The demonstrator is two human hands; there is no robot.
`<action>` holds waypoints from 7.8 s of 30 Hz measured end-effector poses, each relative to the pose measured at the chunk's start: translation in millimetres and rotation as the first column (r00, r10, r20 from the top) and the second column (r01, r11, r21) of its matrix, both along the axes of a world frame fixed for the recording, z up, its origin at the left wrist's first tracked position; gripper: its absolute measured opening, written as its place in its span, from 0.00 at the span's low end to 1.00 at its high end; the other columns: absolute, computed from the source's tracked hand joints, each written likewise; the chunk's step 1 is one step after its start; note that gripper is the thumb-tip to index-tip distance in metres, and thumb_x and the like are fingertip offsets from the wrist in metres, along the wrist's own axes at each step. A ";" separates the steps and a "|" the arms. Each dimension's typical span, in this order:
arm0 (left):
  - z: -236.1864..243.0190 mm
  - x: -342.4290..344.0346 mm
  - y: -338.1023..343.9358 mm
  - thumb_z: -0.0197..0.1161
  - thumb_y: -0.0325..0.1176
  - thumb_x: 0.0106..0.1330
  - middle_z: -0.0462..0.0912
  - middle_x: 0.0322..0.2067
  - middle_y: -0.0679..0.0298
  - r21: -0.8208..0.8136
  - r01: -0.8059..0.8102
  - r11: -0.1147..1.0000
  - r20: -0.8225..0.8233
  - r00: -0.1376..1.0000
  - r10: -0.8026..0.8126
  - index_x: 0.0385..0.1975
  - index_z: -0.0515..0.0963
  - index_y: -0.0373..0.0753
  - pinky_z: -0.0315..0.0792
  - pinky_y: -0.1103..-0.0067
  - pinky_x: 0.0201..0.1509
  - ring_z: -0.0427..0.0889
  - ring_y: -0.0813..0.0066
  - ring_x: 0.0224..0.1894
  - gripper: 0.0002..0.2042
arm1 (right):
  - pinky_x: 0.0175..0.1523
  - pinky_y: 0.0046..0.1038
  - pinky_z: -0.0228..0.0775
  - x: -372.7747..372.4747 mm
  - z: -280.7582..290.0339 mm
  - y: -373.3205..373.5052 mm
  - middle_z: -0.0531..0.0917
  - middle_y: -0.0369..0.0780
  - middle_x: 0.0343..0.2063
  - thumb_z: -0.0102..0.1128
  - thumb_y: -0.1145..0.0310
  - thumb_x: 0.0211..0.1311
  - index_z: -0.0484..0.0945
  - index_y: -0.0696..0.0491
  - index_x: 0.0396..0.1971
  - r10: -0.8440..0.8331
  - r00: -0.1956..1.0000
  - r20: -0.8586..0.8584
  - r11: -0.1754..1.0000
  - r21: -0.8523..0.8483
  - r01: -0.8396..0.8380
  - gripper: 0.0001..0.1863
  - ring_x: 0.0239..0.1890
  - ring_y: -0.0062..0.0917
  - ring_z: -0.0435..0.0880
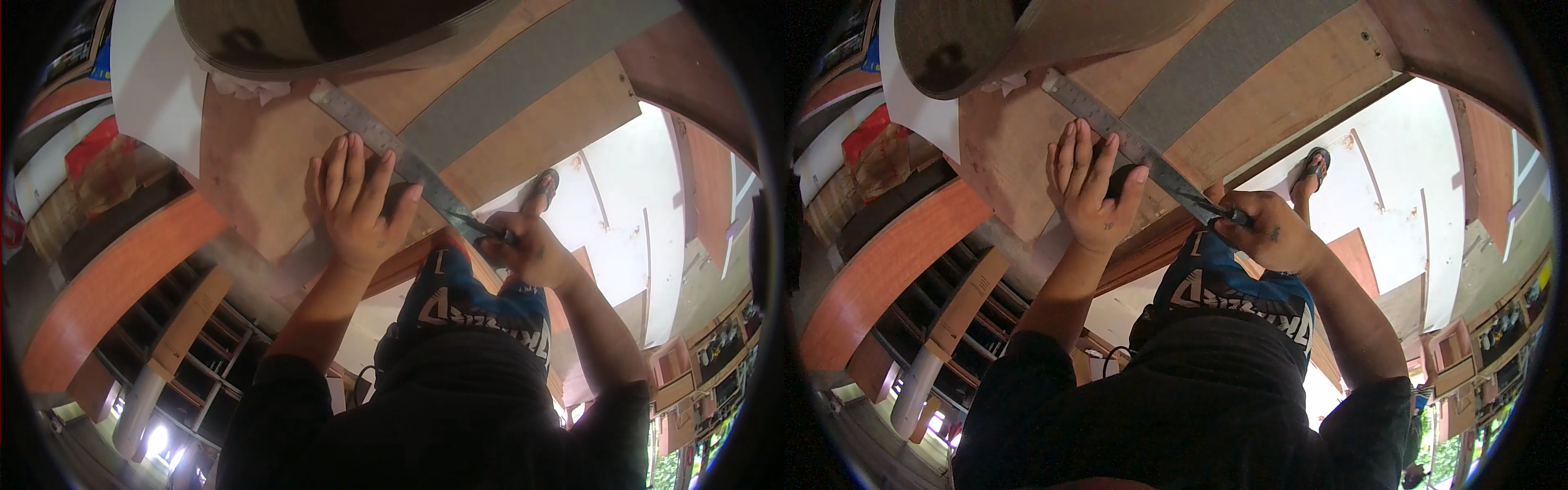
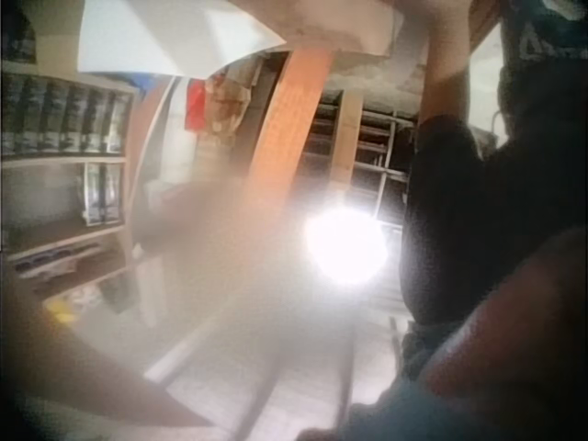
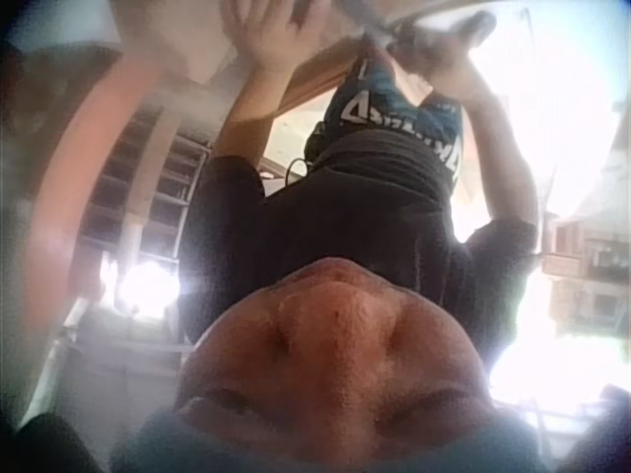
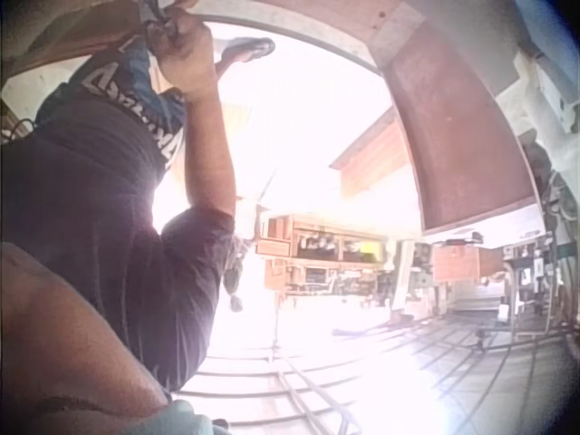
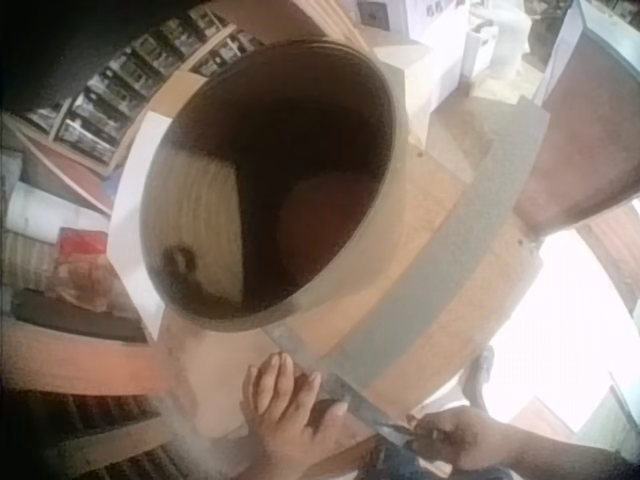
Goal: The person cuts a laminate strip using a metal ruler and a utility knife, then sands the edges of the strip with a sanding block before placing it against a white cabinet structure.
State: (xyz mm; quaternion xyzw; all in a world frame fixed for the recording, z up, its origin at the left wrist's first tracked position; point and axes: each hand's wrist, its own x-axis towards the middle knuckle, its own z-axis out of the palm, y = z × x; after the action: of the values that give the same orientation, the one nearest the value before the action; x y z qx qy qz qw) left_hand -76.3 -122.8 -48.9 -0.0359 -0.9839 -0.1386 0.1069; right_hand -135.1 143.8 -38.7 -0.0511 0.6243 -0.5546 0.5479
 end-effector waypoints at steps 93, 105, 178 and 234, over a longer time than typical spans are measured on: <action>-2.9 -4.3 0.0 0.66 0.47 0.63 0.76 0.61 0.47 -0.019 -0.013 1.000 -0.014 1.000 0.013 0.51 0.83 0.42 0.51 0.53 0.74 0.70 0.48 0.67 0.21 | 0.37 0.28 0.67 -0.3 -13.8 0.9 0.80 0.41 0.23 0.62 0.74 0.64 0.81 0.62 0.37 0.005 1.000 -0.014 0.998 -0.064 -0.006 0.07 0.26 0.25 0.78; -1.3 -2.9 1.9 0.72 0.53 0.58 0.73 0.65 0.49 -0.027 -0.016 0.999 -0.028 0.999 0.015 0.55 0.81 0.40 0.50 0.57 0.75 0.67 0.52 0.70 0.29 | 0.38 0.28 0.65 -2.5 -7.8 0.4 0.80 0.42 0.21 0.61 0.69 0.66 0.82 0.61 0.37 0.025 1.000 -0.013 1.000 -0.007 -0.025 0.09 0.26 0.26 0.78; 0.6 -0.9 7.0 0.71 0.51 0.59 0.75 0.64 0.59 -0.047 -0.062 0.997 -0.063 0.996 0.059 0.58 0.80 0.46 0.55 0.55 0.71 0.69 0.55 0.68 0.28 | 0.30 0.21 0.66 4.0 -19.0 2.0 0.78 0.31 0.24 0.62 0.69 0.68 0.80 0.58 0.41 0.022 0.999 0.038 0.999 -0.039 -0.020 0.09 0.25 0.14 0.74; 6.4 -5.8 19.4 0.74 0.57 0.51 0.77 0.62 0.60 -0.003 -0.165 0.986 0.003 0.986 0.165 0.52 0.82 0.44 0.53 0.41 0.68 0.65 0.57 0.70 0.31 | 0.35 0.27 0.71 16.7 0.2 18.6 0.81 0.39 0.26 0.60 0.56 0.71 0.78 0.60 0.38 -0.222 0.952 -0.213 0.975 -0.030 0.220 0.19 0.28 0.21 0.79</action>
State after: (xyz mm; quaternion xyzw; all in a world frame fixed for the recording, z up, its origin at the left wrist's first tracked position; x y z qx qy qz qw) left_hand -82.1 -103.4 -42.5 0.0459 -0.9839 -0.1277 0.1164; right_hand -118.3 162.4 -38.5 -0.0423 0.6801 -0.6053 0.4114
